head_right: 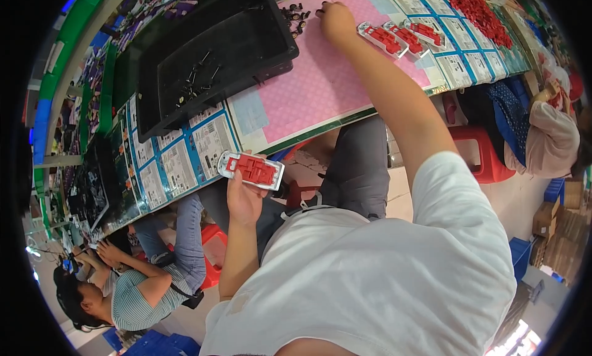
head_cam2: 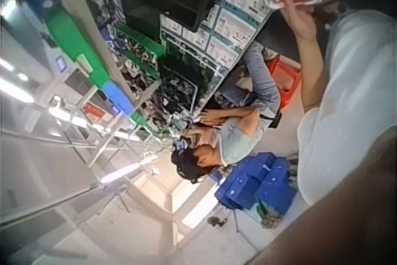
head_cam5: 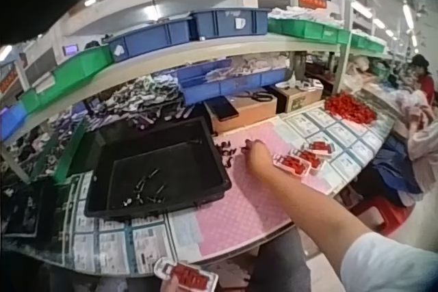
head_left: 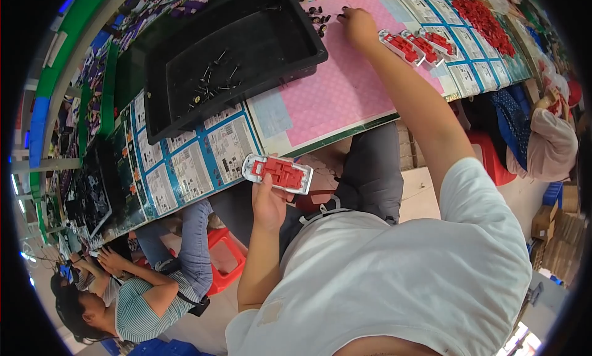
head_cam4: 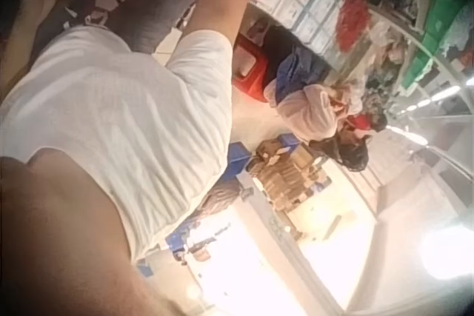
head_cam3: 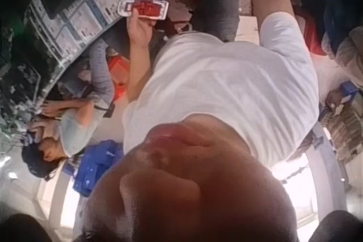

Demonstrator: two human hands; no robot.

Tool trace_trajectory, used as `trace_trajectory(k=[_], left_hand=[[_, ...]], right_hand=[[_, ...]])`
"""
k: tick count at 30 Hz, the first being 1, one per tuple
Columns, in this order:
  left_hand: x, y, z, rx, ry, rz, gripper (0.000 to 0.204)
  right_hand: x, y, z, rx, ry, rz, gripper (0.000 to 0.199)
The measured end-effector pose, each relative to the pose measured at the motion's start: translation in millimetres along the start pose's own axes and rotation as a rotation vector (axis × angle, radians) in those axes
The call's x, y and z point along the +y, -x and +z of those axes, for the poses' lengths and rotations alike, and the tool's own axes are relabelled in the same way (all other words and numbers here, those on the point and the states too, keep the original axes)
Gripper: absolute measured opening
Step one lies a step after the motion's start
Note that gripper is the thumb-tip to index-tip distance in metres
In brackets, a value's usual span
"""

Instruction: The person assembles toy cars by pressing wheels onto toy car bodies by hand and placing the assembled cars into slots on a tray.

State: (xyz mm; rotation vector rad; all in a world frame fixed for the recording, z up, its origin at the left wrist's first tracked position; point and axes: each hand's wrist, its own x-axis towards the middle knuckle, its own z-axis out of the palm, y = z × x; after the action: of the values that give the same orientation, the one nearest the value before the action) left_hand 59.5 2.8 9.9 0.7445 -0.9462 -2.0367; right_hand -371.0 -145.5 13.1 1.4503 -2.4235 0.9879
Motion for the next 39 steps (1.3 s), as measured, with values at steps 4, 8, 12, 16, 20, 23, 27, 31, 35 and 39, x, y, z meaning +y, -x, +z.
trace_trajectory(k=[4, 8, 12, 16, 20, 23, 27, 31, 35, 39], left_hand=[[1, -18, 4, -0.024, 0.036, 0.004, 0.054], [4, -37, 5, -0.107, 0.020, 0.063, 0.046], [9, -45, 9, -0.160, -0.126, 0.078, 0.045], [0, -43, 9, -0.150, -0.148, 0.153, 0.044], [6, -34, 2, -0.195, -0.177, 0.136, 0.047], [2, -27, -1, -0.164, -0.131, 0.168, 0.048], [4, -24, -6, -0.114, -0.057, 0.205, 0.045], [12, -21, -19, -0.117, -0.048, 0.159, 0.043], [15, -20, -20, -0.095, -0.001, 0.167, 0.040], [12, -23, -25, -0.090, -0.019, 0.163, 0.040]], right_hand=[[-30, 91, -56, 0.188, -0.460, 0.110, 0.021], [-106, 214, -110, -0.232, -1.061, 0.109, 0.023], [-153, 240, -128, -0.467, -0.787, -0.088, 0.044], [-156, 239, -117, -0.276, -0.480, -0.348, 0.050], [-165, 240, -117, -0.421, -0.515, -0.274, 0.051], [-175, 238, -120, -0.540, -0.582, -0.195, 0.054], [-181, 229, -118, -0.554, -0.536, -0.266, 0.054], [-194, 170, -115, -0.413, -0.604, -0.401, 0.042], [-211, 74, -48, -0.362, -0.330, -0.591, 0.034], [-230, 24, 40, -0.562, 0.031, -0.420, 0.050]])
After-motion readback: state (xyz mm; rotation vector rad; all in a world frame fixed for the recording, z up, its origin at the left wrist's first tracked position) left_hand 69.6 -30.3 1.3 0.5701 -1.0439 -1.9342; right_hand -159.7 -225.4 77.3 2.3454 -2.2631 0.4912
